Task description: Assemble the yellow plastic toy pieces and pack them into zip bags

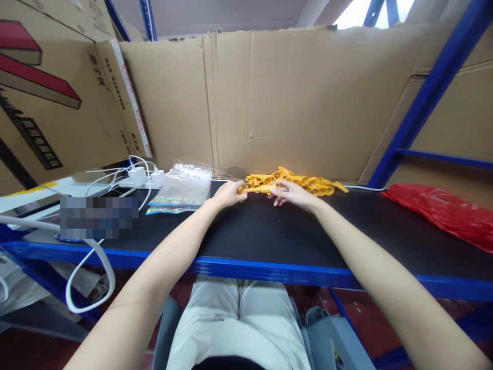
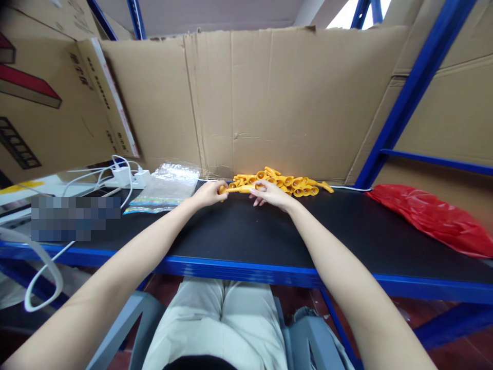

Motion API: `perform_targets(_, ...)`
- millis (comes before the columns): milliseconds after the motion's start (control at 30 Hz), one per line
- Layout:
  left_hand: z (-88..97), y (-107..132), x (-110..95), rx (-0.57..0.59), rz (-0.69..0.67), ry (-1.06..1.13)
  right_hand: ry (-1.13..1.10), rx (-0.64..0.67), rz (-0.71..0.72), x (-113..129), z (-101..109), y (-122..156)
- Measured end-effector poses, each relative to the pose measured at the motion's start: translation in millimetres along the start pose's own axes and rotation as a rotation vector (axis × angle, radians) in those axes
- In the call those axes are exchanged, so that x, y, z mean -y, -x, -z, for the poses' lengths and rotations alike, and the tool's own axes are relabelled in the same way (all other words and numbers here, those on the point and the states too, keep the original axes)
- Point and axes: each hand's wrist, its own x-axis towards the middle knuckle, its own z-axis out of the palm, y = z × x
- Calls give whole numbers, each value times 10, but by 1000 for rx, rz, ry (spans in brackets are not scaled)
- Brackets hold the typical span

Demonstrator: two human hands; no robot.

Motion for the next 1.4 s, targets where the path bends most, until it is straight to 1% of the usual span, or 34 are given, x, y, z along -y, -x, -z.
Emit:
perform_targets(167,24,12,-58,-1,-22,-11,22,-5,-3,10,9,19)
perform_targets(300,18,5,-86,-20,-49,-19,38,-58,-95,-12,-4,-6)
perform_targets(367,11,0,-83,-23,-39,-16,35,-55,-114,-17,-3,-12)
perform_targets(533,14,8,-66,-32,-10,2,20,49,-6,12,50,26)
perform_targets(700,36,22,-88,-27,-17,1,30,89,48,4,70,37)
perform_targets(767,40,22,-99,-28,-22,-1,32,75,20,-3,53,27)
perform_targets(867,41,18,-115,-37,-31,-1,58,6,-66,3,26,17)
perform_targets(933,41,16,-123,-42,-23,5,76,-16,-88,5,25,12)
perform_targets(1000,42,15,-127,-45,-8,15,94,-3,-59,-9,45,5)
perform_targets(1133,34,18,-117,-46,-2,15,133,14,57,-74,110,-17)
perform_targets(1200,26,20,-107,-42,-7,5,155,18,71,-94,122,-22)
perform_targets(1300,18,25,-105,-32,-11,-14,158,33,32,-85,92,-17)
perform_targets(1400,22,27,-126,-32,-13,-35,118,15,-48,-64,37,-17)
